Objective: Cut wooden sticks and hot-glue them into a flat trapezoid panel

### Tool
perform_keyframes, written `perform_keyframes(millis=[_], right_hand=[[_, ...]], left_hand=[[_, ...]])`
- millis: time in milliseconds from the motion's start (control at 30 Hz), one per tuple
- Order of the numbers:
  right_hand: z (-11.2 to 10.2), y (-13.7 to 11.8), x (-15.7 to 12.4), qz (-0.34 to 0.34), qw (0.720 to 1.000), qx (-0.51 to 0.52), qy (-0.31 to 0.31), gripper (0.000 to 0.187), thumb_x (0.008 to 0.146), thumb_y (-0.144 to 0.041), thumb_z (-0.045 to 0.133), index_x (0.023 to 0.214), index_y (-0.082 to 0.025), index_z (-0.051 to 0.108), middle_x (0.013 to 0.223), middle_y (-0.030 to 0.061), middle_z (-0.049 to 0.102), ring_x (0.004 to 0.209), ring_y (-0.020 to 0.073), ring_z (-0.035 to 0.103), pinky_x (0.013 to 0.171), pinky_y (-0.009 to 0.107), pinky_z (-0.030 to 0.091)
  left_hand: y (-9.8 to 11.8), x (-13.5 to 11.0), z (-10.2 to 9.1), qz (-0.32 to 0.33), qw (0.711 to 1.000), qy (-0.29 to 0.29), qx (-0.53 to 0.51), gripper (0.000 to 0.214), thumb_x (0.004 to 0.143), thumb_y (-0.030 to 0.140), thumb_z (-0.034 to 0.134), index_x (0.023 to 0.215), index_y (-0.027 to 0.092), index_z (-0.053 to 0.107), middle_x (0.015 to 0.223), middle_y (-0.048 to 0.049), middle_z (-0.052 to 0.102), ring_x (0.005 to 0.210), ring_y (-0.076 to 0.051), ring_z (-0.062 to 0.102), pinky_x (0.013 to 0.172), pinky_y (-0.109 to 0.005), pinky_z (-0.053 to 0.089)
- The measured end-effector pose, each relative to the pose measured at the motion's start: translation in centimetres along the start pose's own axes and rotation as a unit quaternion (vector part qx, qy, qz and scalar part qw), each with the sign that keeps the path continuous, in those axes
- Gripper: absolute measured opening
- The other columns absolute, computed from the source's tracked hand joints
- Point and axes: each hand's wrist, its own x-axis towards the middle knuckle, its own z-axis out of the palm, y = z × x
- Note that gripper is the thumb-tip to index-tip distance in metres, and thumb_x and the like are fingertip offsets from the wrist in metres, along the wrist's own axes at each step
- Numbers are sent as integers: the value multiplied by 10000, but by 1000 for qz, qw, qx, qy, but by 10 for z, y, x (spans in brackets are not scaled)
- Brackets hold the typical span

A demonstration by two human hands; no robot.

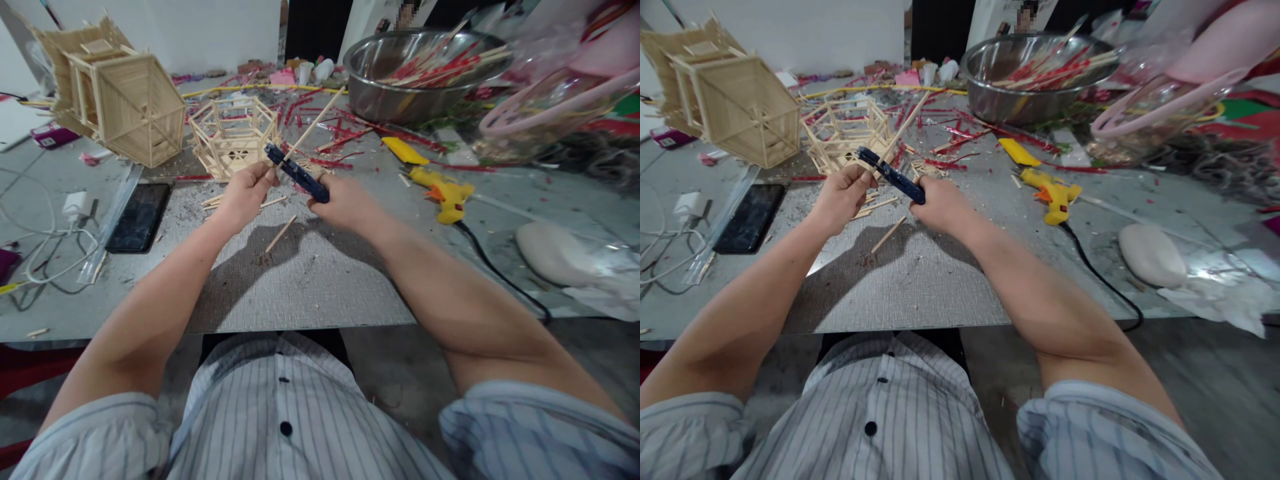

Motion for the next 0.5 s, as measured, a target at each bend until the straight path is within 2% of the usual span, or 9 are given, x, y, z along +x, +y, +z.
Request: perform_keyframes(millis=[233,500], right_hand=[[2,-2,-1,2,999,-34,1,231,862,-267,568,1044,-202,695,1005,136,739,955,321,683,775,384,473],[2,2,0,-5,998,-48,27,214,832,-305,585,978,-222,718,875,116,742,888,317,691,743,392,484]], left_hand=[[-10,3,2,9,1000,8,2,324,1034,348,484,746,211,541,541,50,346,484,-104,332,498,-255,323],[-14,1,3,71,994,52,68,308,1016,360,501,747,216,541,685,-11,547,727,-167,567,712,-301,472]])
